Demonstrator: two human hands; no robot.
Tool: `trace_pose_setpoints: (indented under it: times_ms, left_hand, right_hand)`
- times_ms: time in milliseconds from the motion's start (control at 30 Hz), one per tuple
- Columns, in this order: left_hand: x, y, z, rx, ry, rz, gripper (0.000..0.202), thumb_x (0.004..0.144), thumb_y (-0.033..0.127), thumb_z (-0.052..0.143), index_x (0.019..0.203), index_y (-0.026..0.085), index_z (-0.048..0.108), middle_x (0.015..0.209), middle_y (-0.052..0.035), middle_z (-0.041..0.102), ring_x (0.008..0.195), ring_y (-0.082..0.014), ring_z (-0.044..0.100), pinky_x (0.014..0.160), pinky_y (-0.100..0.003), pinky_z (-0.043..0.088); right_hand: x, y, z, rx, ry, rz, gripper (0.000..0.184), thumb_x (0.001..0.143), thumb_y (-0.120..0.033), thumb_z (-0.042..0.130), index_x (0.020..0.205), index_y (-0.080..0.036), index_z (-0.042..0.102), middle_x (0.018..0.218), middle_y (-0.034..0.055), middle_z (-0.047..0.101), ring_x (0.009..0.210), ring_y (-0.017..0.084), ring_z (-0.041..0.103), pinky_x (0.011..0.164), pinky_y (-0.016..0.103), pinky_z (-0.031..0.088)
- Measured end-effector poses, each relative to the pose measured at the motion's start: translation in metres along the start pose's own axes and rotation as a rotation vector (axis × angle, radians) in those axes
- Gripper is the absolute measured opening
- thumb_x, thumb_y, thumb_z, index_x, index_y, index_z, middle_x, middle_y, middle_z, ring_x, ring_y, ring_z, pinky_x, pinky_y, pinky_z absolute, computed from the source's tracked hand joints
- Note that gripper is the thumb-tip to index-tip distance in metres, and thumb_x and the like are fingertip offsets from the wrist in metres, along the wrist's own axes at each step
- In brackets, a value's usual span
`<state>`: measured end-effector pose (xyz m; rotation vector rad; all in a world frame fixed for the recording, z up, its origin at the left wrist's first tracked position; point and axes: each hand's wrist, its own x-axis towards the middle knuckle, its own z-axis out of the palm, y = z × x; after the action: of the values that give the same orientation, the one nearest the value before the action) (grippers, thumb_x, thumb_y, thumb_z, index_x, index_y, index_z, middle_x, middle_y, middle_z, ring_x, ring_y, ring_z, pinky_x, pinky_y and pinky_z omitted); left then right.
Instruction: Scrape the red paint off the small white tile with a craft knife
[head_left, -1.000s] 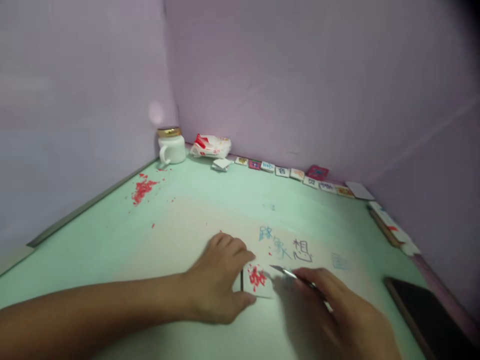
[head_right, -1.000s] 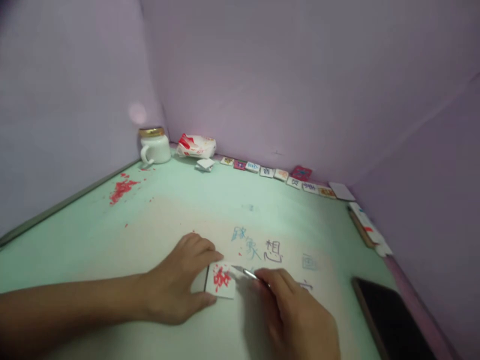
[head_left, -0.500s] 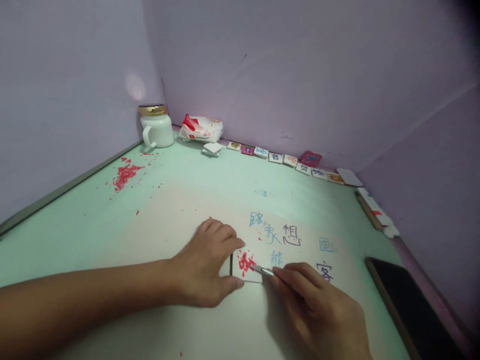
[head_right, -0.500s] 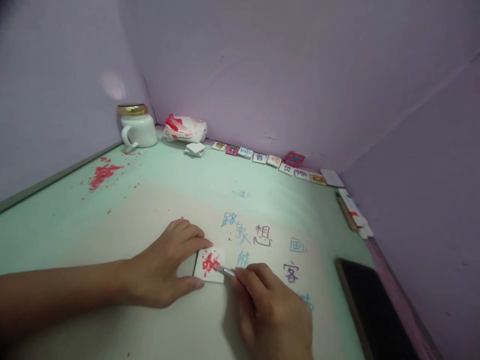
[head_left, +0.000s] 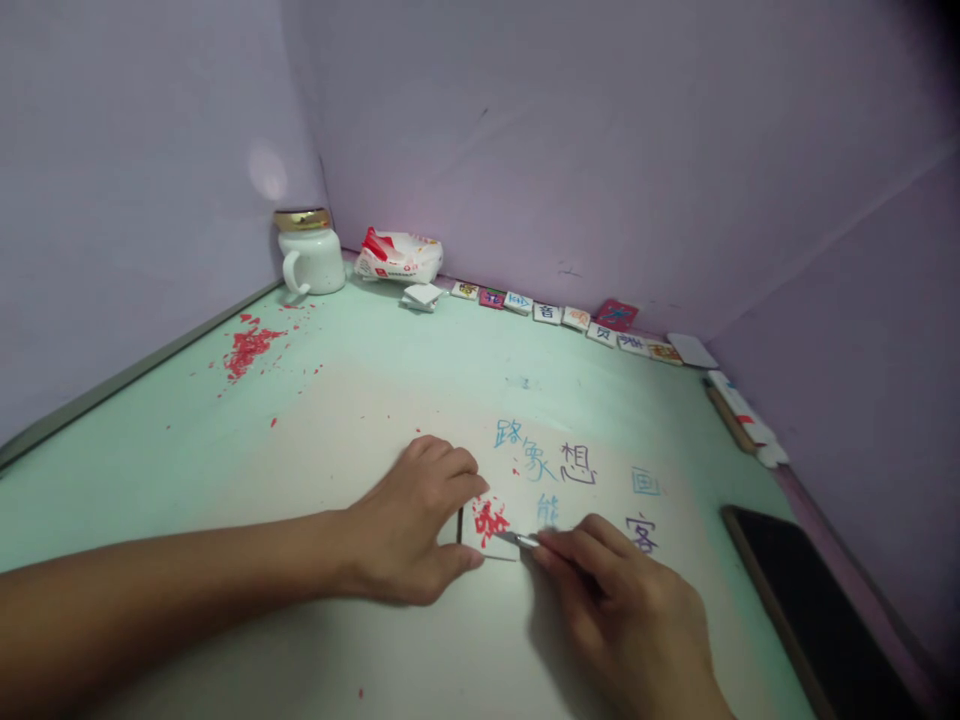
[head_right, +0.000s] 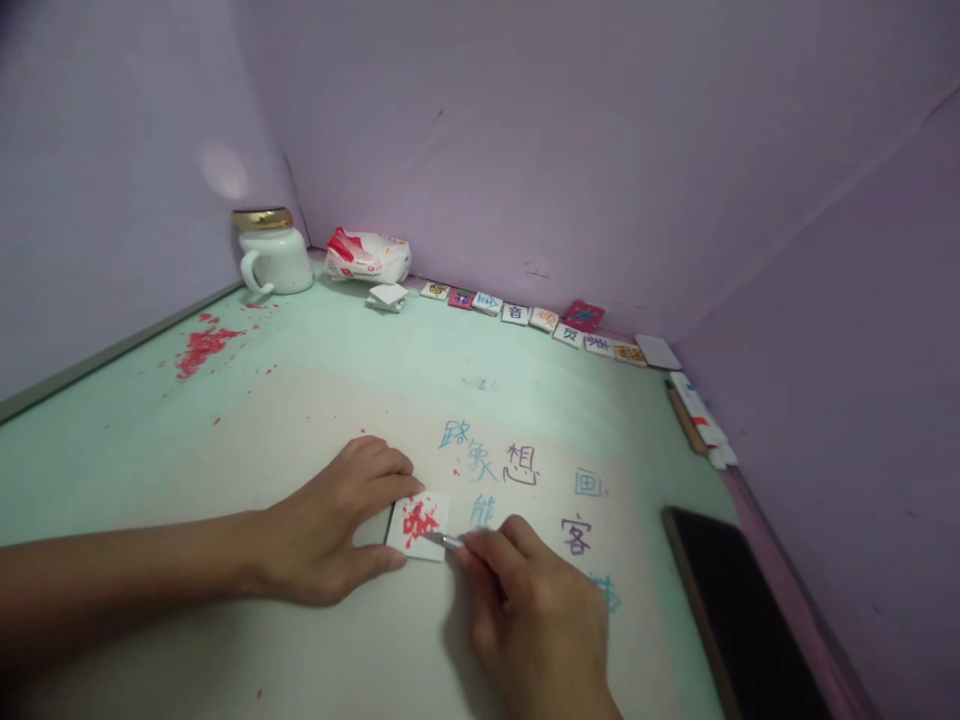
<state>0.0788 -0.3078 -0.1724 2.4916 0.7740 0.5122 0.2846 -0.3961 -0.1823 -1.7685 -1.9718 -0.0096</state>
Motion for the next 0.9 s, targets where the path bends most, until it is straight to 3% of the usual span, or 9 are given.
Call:
trace_pose_setpoints:
  times_ms: [300,433,600,900]
  left_hand:
    - [0.001,-0.002,0.003,-0.01,0.026,-0.028,0.033,0.065,0.026,0.067,0.097,0.018,0.061,0.095,-0.0063,0.055,0.087,-0.0238,0.048,0.087,-0.043,0.036]
    - [0.001,-0.001,0.004,-0.024,0.047,-0.036,0.035,0.065,0.025,0.068,0.098,0.017,0.062,0.095,-0.0064,0.055,0.089,-0.0238,0.048,0.088,-0.043,0.036]
    - [0.002,-0.002,0.003,-0.029,0.04,-0.024,0.033,0.064,0.025,0.069,0.095,0.016,0.063,0.095,-0.007,0.055,0.087,-0.0238,0.048,0.087,-0.044,0.035]
    - [0.001,-0.004,0.004,-0.013,0.046,0.015,0.035,0.065,0.027,0.068,0.098,0.015,0.062,0.096,-0.0079,0.057,0.087,-0.0247,0.05,0.086,-0.044,0.037]
  right_hand:
    - [0.009,0.014,0.005,-0.062,0.135,0.03,0.033,0.091,-0.038,0.046,0.08,-0.022,0.072,0.067,-0.0004,0.064,0.048,0.009,0.056,0.044,0.023,0.031]
    - [0.002,0.002,0.001,0.075,0.103,-0.009,0.03,0.089,-0.036,0.048,0.078,-0.023,0.072,0.062,-0.001,0.061,0.045,0.009,0.053,0.043,0.022,0.031]
    - [0.0,-0.009,-0.001,-0.029,0.048,-0.02,0.033,0.09,-0.034,0.043,0.075,-0.025,0.072,0.062,-0.0008,0.061,0.043,0.01,0.053,0.042,0.023,0.027]
    - [0.002,-0.006,0.003,-0.039,0.04,0.042,0.03,0.089,-0.036,0.045,0.076,-0.026,0.071,0.064,-0.0036,0.061,0.046,0.01,0.053,0.044,0.024,0.028]
